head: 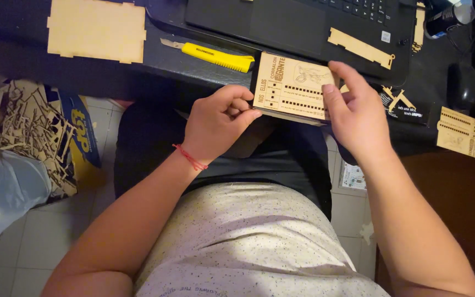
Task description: The person assembles a small wooden box by fitting pre-cut pieces together. They handle various wooden components, including a lid and a side panel, and use a small brush to apply glue to the joints before snapping the parts into place.
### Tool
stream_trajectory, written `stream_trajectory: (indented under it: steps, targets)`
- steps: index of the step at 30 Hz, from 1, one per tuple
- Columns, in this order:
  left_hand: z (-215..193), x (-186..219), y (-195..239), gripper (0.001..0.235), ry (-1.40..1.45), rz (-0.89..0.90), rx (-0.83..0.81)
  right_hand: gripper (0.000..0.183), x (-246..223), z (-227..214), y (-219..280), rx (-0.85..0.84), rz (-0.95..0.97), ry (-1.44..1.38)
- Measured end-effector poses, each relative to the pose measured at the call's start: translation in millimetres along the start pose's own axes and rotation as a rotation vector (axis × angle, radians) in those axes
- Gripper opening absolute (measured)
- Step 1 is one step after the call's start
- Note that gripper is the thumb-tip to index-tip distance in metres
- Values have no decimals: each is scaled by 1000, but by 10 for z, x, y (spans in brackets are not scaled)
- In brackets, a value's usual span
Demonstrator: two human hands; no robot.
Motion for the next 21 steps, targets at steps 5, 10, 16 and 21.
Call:
stream_trajectory:
  steps: [5, 10, 16, 21]
  targets:
    - [-8, 27, 0, 33, -49, 28, -21, 38, 76, -12, 39, -17, -51, 425]
    - [7, 172, 40, 35, -471, 494, -6, 41, 100, 35, 69, -97, 11, 534]
    - [75, 120, 27, 34, -14, 139, -129, 44, -76, 18, 199, -33, 131, 72]
    - [23, 144, 180, 31, -11, 245, -61, 76, 394, 154, 473, 105, 150, -588]
Point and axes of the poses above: each hand's wrist, its own y-axis away from the middle knuckle, its own z-axis out of the palm, x = y × z, the point moved 5 cm from there along -y, towards the middle knuckle, and after that the axes turned 6 degrees about x, right-handed, at the moved point
